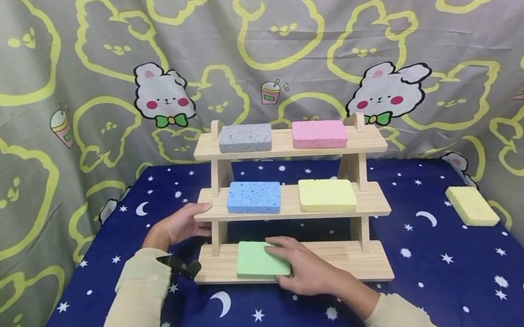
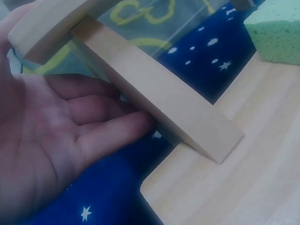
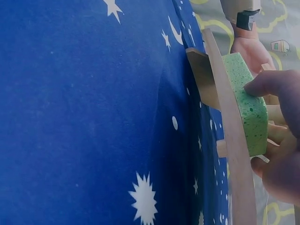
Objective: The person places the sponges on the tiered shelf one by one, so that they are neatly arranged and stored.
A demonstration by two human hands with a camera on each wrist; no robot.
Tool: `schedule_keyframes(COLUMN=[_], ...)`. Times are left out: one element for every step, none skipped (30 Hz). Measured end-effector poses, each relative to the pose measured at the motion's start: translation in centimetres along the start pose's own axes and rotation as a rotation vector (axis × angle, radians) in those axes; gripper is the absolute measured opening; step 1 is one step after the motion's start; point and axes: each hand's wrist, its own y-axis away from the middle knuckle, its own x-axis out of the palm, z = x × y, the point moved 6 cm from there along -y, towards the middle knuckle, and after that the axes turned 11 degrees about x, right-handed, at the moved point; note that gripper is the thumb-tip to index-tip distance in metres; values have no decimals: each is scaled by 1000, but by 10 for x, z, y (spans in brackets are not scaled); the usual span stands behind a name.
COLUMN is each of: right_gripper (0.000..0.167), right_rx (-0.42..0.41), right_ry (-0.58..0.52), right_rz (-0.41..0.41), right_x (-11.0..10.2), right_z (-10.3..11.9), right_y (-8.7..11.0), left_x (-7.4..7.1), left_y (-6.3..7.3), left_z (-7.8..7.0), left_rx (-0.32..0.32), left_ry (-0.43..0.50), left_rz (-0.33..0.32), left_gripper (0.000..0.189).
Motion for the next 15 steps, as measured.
schedule_keyframes(right_gripper=[59,59,59,59,59,58,58,59,59,59,60,60,61,61,62], right_rx=[-6,-8,-10,-12,-14,-12,-10,-9,-9,-11,-12,-11,-11,-10,-8], right_ry=[-2,-4,-5,-2,-1,-1,-4,-8,-12,-16,-19,-22,-26,-27,-29], right_rz=[4,8,12,15,17,22,25,28,30,31,31,31,30,27,26], right_x=[0,0,0,0,1,1,1,1,1,2,2,2,2,2,1], right_z=[0,1,1,1,0,0,0,-1,-1,-1,-2,-3,-4,-5,-6], right_y=[-1,-2,-2,-3,-3,-3,-3,-3,-3,-3,-2,-2,-1,-1,0], left_x=[0,0,0,0,0,0,0,-1,0,0,-1,-1,-1,-1,-1], left_y=[0,0,0,0,-1,-1,-1,-1,-1,-1,-1,-1,-1,-1,-1], left_z=[0,0,0,0,1,1,1,1,1,1,2,2,2,2,2], left_rx=[-1,0,-1,-2,-2,-2,-2,-2,2,1,1,0,0,0,-1], left_ry=[-1,-1,-2,-2,-3,-2,-4,-2,-3,0,3,2,2,1,-1], left_rz=[-1,-1,-2,-1,-1,-1,1,0,3,1,-1,-2,-3,-4,-3], left_gripper=[64,64,64,64,64,64,64,63,63,63,62,62,63,63,63])
